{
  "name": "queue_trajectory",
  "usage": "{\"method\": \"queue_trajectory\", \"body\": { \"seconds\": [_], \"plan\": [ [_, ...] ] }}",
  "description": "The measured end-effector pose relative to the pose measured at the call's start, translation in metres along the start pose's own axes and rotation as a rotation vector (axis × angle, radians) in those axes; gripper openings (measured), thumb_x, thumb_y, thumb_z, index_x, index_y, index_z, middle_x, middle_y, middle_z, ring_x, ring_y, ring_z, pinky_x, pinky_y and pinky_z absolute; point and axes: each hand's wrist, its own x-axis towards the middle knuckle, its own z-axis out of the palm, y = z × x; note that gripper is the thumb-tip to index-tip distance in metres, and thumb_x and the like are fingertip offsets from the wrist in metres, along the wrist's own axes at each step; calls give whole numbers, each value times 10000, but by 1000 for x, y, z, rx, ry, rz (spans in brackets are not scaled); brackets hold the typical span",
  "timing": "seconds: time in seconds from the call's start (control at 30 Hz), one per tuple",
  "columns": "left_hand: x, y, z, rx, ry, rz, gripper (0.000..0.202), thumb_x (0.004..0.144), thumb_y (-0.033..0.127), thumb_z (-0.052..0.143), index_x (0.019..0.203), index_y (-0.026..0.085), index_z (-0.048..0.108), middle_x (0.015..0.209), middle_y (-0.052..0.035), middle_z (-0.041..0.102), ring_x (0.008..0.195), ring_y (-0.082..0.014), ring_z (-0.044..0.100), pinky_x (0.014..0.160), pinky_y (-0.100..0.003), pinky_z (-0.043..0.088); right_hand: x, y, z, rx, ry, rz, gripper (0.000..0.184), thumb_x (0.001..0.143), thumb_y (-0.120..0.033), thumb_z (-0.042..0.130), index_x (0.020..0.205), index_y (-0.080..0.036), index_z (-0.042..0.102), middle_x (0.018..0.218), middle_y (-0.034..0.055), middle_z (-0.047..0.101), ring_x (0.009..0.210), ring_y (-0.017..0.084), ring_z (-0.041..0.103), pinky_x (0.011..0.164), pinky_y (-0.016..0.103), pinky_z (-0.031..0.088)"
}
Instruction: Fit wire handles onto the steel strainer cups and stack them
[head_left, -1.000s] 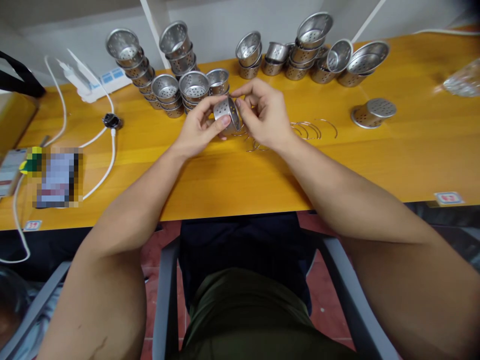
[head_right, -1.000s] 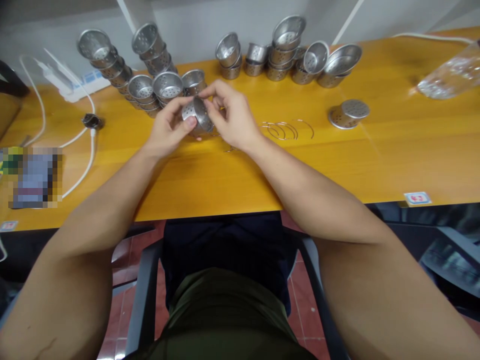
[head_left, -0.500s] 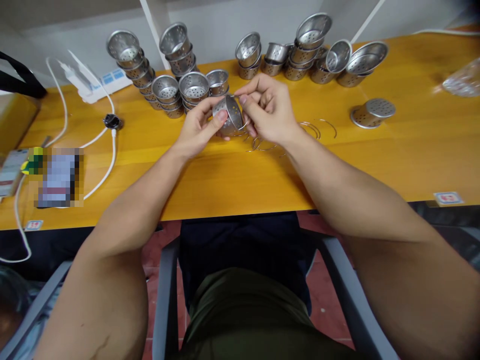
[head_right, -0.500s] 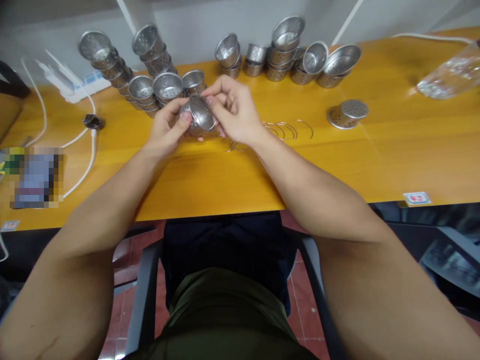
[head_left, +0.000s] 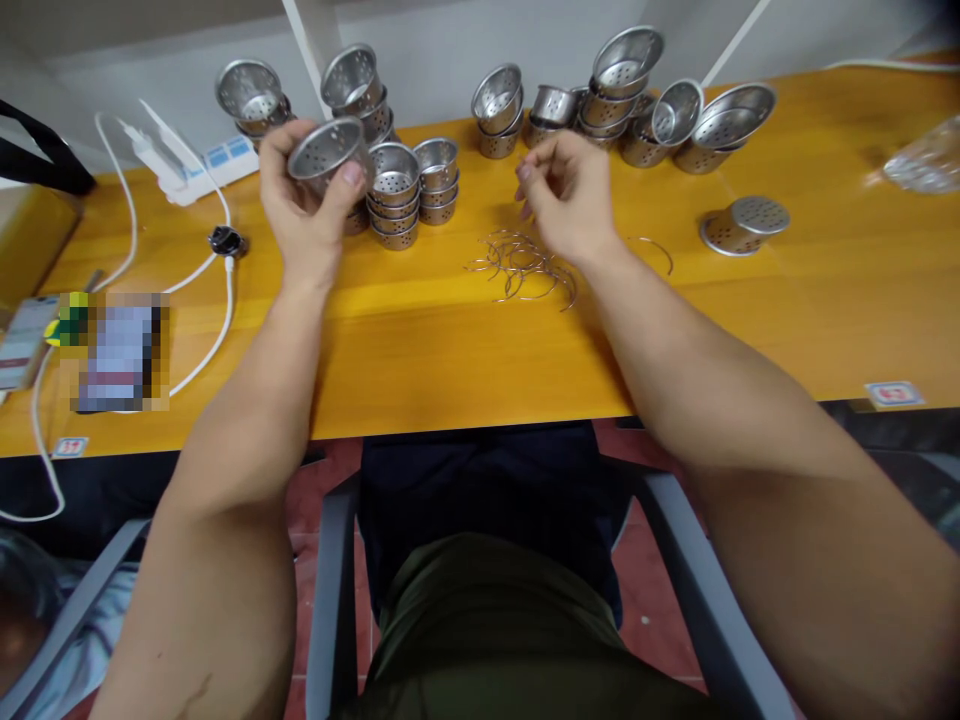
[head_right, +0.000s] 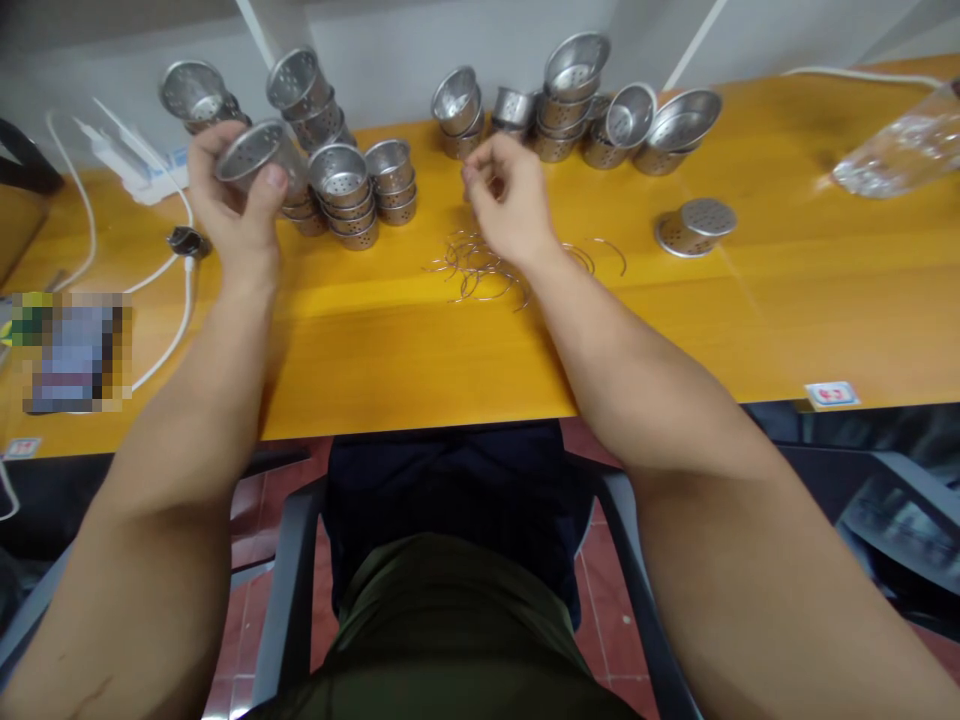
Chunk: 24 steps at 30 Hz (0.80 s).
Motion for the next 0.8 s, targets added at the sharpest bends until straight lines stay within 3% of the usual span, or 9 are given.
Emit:
{"method": "queue_trajectory", "body": {
  "seconds": [0.07,0.13,0.2,0.3,0.4,0.47,0.57,0.63,0.8],
  "plan": [
    [0,-8,-11,173,165,128,1128,733,1177,906,1409,318,627,1289,5,748,1166,-231,678,1021,-470,566,3,10,-3,-104,-28,38,303,1081,-488,854,954,-327,632,924,7,673,876,232,571,919,415,519],
    [-3,-17,-22,318,206,120,1255,712,1235,837,1521,311,578,1448,9,716,1249,-229,629,1062,-472,528,4,16,-4,-166,-49,100,296,1082,-419,846,905,-330,626,894,14,666,916,255,556,984,445,507],
    [-6,-27,-33,378,195,28,1414,588,1298,798,1577,325,522,1569,12,684,1279,-241,610,1035,-485,515,5,18,-4,-200,-75,147,291,1099,-346,833,891,-328,631,878,15,662,931,265,558,1000,458,502],
    [-6,-45,-46,332,126,-95,1496,476,1267,899,1577,350,468,1617,-7,657,1357,-263,622,1080,-520,529,3,14,-2,-236,-118,173,309,1120,-212,808,883,-307,634,874,8,647,902,249,566,982,440,502],
    [-3,-58,-49,294,53,-80,1475,564,1246,908,1610,333,410,1679,-34,608,1560,-245,539,1368,-557,436,0,9,2,-219,-153,192,320,1148,-181,812,904,-291,637,845,-9,616,902,238,561,973,417,495],
    [-2,-65,-47,307,52,-50,1450,631,1207,921,1639,319,374,1724,-39,580,1624,-219,484,1459,-532,346,-1,7,5,-195,-154,209,320,1162,-260,847,918,-292,643,799,-15,592,924,246,556,973,416,490],
    [-4,-74,-44,384,86,-50,1268,723,969,1029,1617,334,393,1688,-27,604,1567,-206,514,1435,-518,341,0,8,8,-218,-139,210,374,1142,-354,908,893,-286,637,749,-8,571,910,246,552,934,418,492],
    [-5,-79,-44,436,116,-48,1151,706,774,1073,1565,361,429,1610,-10,644,1476,-215,550,1389,-515,369,2,11,9,-240,-139,192,405,1138,-369,929,880,-279,630,730,-3,569,881,240,551,899,417,497],
    [-2,-67,-44,513,104,-119,1094,626,452,1090,1491,377,424,1523,7,688,1374,-233,575,1320,-519,432,9,21,8,-230,-118,141,409,1114,-241,932,854,-265,618,740,0,587,794,219,531,824,412,506]
  ]
}}
